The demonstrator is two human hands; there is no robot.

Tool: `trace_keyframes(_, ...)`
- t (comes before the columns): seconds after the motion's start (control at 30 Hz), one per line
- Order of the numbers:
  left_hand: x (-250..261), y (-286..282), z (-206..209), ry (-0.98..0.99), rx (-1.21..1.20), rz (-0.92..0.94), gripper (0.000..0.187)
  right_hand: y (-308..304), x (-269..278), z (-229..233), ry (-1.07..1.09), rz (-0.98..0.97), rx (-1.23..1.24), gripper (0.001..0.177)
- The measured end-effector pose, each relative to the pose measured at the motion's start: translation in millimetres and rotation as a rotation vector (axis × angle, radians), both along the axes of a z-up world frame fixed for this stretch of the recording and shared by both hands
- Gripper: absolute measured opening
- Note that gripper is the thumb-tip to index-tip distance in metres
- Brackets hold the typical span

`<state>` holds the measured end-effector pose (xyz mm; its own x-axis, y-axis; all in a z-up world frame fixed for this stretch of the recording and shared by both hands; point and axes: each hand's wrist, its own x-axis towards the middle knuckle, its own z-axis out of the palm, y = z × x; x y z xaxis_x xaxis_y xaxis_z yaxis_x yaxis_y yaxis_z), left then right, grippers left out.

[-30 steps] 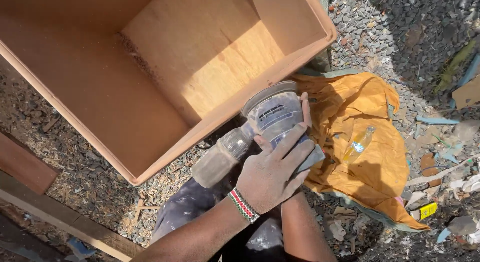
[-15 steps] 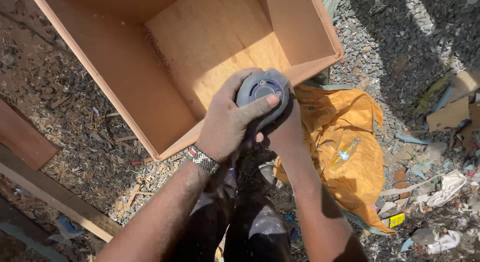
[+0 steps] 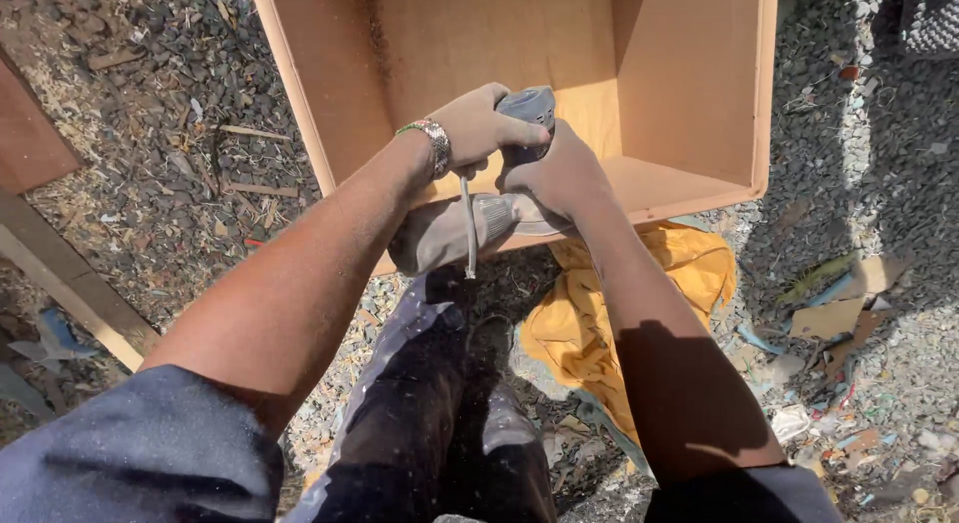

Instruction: The person uses an electric sander to smooth the interior and exterior surfaces of a wooden cabinet. They then switch to a sanding block to manually sand the edges and corners of the cabinet.

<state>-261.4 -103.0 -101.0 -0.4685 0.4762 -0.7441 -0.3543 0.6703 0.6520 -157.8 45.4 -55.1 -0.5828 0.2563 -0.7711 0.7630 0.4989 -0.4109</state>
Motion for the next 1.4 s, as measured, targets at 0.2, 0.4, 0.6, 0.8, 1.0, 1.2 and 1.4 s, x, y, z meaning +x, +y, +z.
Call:
trace_keyframes(0.2,66.5,3.9,125.3,0.109,0.118,-0.004,0.093,-8.8,23.1,23.6,0.129,0.002,0.067,0.079)
trace_keyframes(0.4,185.6,-26.2,142.7,0.495,0.302,-0.101,0.091,-21.0,55.8,21.9,0.298,-0.016,0.137,0.077)
trace_keyframes(0.6,253.5,-42.9,98.7,0.678,0.344,-0.567,0.085,-36.5,111.9,-28.0,0.426,-0.049,0.205,0.076)
trace_keyframes(0.8,288.7,-37.7,43.1,0.957,0.248,-0.61,0.08,-42.1,164.1,-81.4,0.553,-0.086,0.279,0.075)
trace_keyframes(1.0,346.7,69.6,-29.8,1.064,0.274,-0.527,0.033,-49.2,198.2,-55.3,0.687,-0.097,0.357,0.074)
trace_keyframes(1.2,303.2,113.9,74.5,1.492,-0.014,-0.282,0.045,-53.6,224.6,-54.0,0.839,-0.073,0.428,0.073)
trace_keyframes(1.4,309.2,2.7,50.2,0.627,0.095,-0.567,0.075,-71.2,239.6,-83.0,1.017,-0.07,0.461,0.072)
